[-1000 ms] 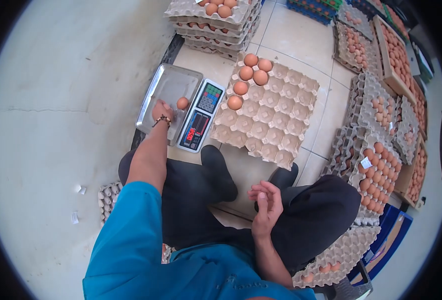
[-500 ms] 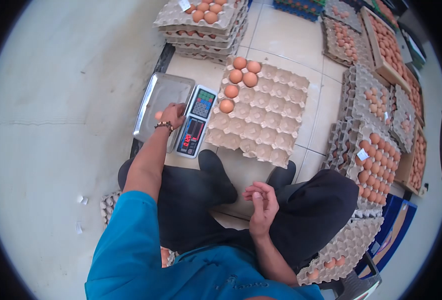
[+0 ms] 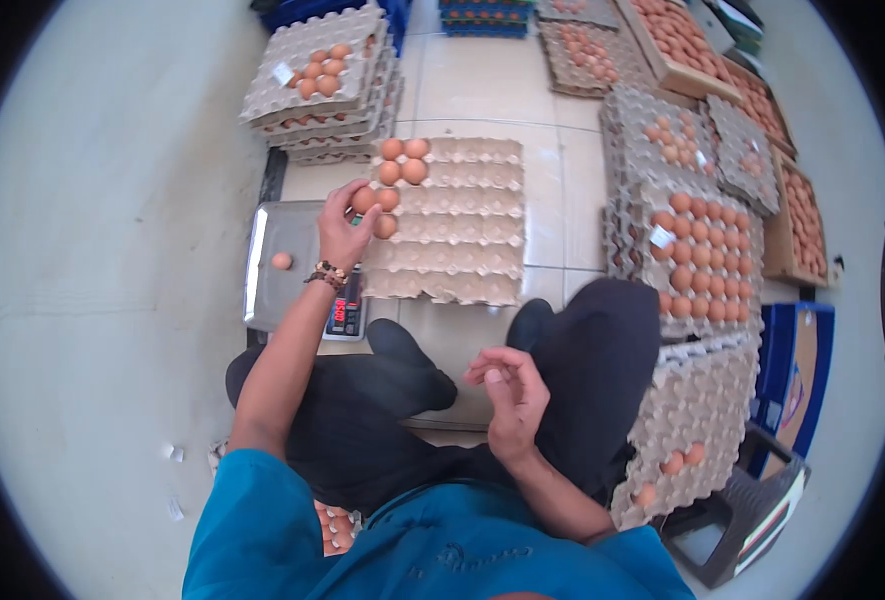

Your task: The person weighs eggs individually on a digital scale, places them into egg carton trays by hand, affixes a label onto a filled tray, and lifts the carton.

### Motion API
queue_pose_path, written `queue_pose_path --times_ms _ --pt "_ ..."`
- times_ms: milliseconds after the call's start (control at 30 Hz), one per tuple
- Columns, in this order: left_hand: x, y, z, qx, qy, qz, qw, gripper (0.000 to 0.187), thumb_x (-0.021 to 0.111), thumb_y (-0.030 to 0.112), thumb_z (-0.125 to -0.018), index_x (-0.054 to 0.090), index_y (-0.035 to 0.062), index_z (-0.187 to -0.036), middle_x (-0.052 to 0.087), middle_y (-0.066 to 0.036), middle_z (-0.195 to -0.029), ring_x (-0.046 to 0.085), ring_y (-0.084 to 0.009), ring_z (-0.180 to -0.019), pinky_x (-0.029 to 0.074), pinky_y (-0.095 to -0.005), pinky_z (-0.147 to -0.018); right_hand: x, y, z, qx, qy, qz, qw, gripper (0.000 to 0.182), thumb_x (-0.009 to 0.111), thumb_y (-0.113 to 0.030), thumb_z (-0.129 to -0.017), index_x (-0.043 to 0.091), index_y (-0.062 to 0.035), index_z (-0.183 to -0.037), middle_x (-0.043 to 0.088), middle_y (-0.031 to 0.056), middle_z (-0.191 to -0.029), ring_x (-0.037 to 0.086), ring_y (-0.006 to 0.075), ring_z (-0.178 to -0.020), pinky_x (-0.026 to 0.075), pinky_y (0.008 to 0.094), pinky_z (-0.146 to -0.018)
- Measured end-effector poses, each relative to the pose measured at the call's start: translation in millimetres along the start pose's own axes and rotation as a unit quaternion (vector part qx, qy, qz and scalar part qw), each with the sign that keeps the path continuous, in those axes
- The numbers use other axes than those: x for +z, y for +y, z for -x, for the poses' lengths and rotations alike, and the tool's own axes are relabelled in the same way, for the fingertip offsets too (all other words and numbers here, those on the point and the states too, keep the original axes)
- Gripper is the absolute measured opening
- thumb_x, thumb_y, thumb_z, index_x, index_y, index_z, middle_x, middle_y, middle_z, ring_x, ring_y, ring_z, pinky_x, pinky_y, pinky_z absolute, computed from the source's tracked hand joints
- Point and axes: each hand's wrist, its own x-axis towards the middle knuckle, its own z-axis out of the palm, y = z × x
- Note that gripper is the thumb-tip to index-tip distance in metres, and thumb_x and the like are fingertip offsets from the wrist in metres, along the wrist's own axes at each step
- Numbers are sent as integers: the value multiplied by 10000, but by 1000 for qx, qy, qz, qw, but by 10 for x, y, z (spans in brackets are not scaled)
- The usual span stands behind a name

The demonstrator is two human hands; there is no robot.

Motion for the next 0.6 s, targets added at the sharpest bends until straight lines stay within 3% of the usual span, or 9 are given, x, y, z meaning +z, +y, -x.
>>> queue_pose_path --times_ms 67,200,233,267,300,367,400,500,600 --pt "313 206 -19 8 -68 -23 997 404 726 18 -823 611 30 -1210 623 -103 -1124 629 -183 -1076 540 -287 -927 -183 -269 52 -82 23 19 996 226 501 -46 -951 553 72 -1136 633 161 -986 632 179 -853 519 307 -789" --pt "734 -145 -81 85 -44 -173 980 422 721 153 -764 654 111 -1179 672 -149 -1085 639 -320 -980 487 -427 -890 -817 -847 310 -254 150 80 952 226 469 -45 -932 546 81 -1103 607 201 -968 620 204 -791 531 333 -743" --pt "785 -144 -72 78 -38 -138 987 379 704 148 -786 665 87 -1158 693 -147 -1024 655 -294 -924 504 -403 -848 -1025 -970 422 -274 195 120 934 221 473 -69 -943 542 78 -1093 606 191 -962 614 208 -768 530 335 -732" --pt "806 -194 -84 -14 -66 -104 992 291 696 163 -825 694 60 -1097 709 -131 -937 674 -254 -889 513 -365 -823 -1236 -1058 567 -278 251 149 915 214 468 -65 -949 548 67 -1097 610 176 -944 618 208 -770 524 327 -727" --pt "797 -286 -74 -11 -86 -48 995 220 683 178 -867 716 44 -1038 711 -109 -865 684 -215 -876 516 -327 -805 -1439 -1137 724 -271 296 193 896 209 478 -68 -954 558 63 -1096 618 165 -940 620 194 -780 518 317 -724" --pt "682 -127 19 20 -116 -64 991 169 646 121 -898 719 41 -1027 709 -112 -986 680 -201 -914 515 -317 -818 -1899 -1257 1066 -231 384 276 850 190 508 -69 -954 590 50 -1078 637 130 -917 623 160 -789 504 293 -715" --pt "616 -260 23 99 -119 -69 985 176 626 91 -907 716 47 -1052 701 -113 -1037 673 -192 -928 515 -318 -826 -2144 -1270 1237 -201 419 315 827 176 527 -66 -950 611 41 -1062 648 107 -898 623 139 -789 497 281 -709" --pt "385 108 162 128 -137 -118 975 219 598 81 -926 691 44 -1120 695 -108 -1038 662 -194 -916 518 -314 -826 -2836 -1239 1624 -57 511 369 774 190 614 -93 -900 641 25 -1047 660 66 -839 614 103 -772 485 257 -687" --pt "184 336 365 89 -144 -123 978 229 587 89 -941 672 30 -1145 687 -106 -1046 657 -197 -894 521 -307 -815 -2959 -1191 1739 63 372 498 781 266 691 -161 -829 663 -4 -1042 662 56 -792 624 122 -723 486 267 -652"
